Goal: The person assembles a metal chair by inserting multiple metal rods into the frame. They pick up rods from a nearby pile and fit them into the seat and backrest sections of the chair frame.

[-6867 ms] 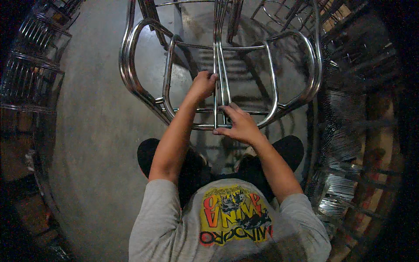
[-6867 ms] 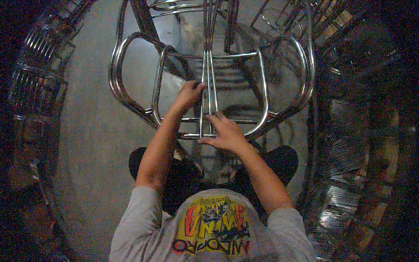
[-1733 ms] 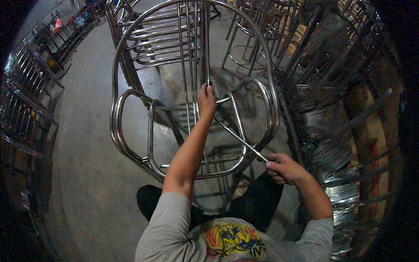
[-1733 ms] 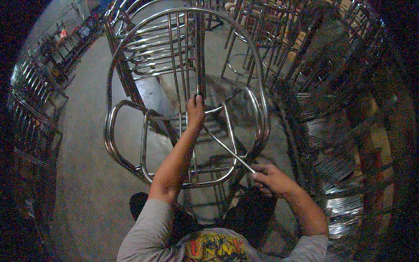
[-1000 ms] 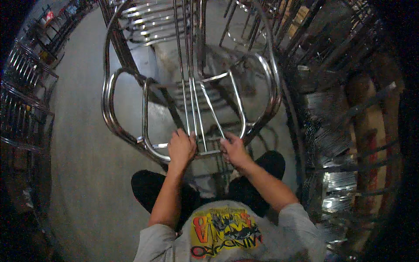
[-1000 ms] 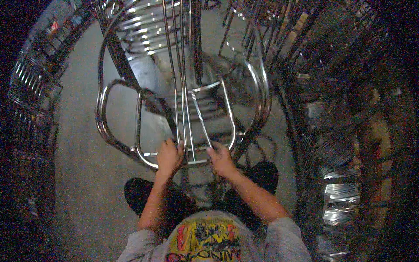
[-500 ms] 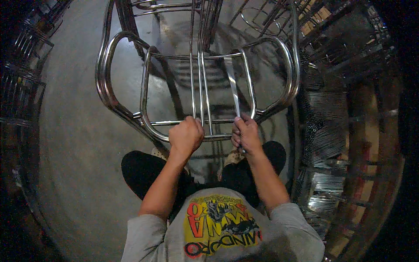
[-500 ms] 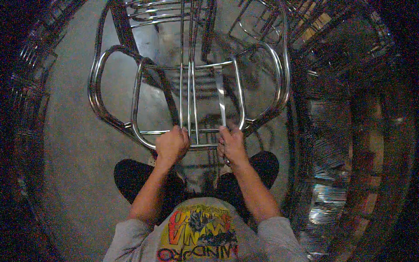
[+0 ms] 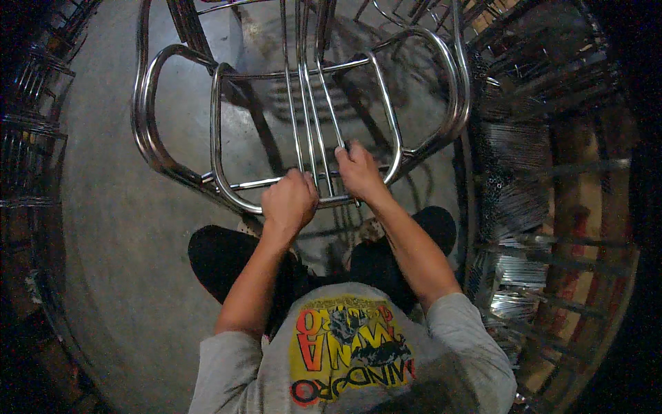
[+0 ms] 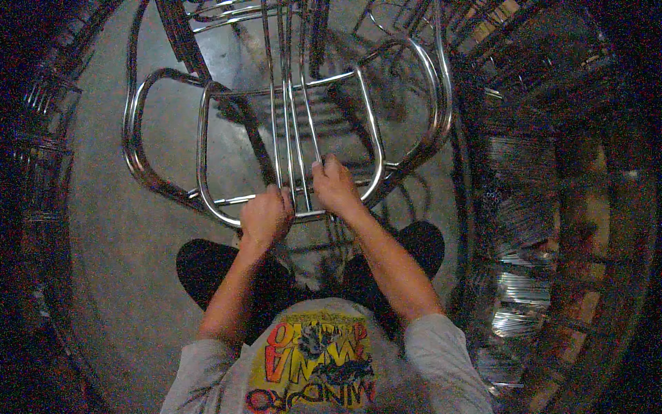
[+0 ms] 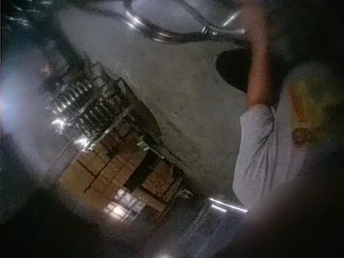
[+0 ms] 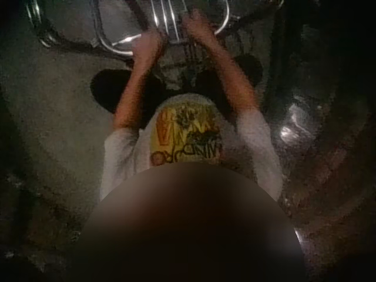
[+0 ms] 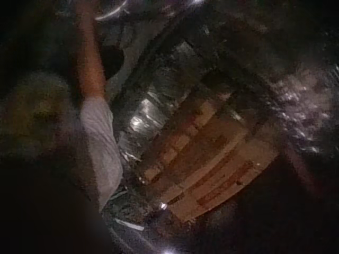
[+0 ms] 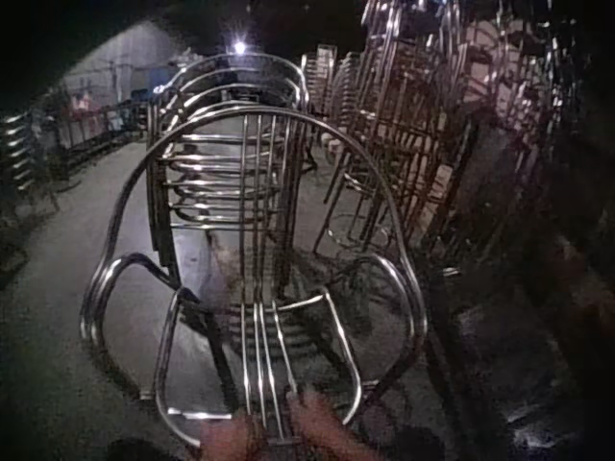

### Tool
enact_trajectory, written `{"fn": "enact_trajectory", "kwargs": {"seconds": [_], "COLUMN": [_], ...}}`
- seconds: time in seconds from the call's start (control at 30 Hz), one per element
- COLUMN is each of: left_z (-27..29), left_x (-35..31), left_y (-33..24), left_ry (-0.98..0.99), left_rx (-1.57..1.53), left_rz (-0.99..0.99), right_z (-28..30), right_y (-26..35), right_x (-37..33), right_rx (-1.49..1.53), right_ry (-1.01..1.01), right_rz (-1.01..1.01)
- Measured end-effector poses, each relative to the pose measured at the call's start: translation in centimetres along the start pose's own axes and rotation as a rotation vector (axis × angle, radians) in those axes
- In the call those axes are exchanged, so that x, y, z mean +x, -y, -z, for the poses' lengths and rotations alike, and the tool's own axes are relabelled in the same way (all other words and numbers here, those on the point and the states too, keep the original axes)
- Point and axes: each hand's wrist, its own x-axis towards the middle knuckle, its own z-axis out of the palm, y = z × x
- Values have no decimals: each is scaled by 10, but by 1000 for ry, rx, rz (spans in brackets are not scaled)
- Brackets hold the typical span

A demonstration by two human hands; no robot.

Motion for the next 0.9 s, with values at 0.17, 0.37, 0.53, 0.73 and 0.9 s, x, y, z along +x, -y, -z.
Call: {"fn": "enact_trajectory", "kwargs": {"seconds": [0.17, 0.37, 0.53, 0.73, 0.9], "left_z": [2, 8, 13, 14, 15], "left_x": [-1, -2, 4, 6, 8], "left_y": [0, -5, -5, -4, -5], "left_ry": [78, 46, 128, 126, 144], "left_rx": [-24, -29, -66, -100, -85], "left_rz": [0, 17, 67, 54, 73], "right_z": [-4, -10, -12, -11, -13], "right_y": [13, 20, 23, 30, 21], "right_x": [13, 20, 23, 39, 43], "right_rx": [12, -85, -67, -125, -173], "right_ry": [-91, -33, -118, 64, 88], "right_rz": [-24, -11, -8, -43, -76]}}
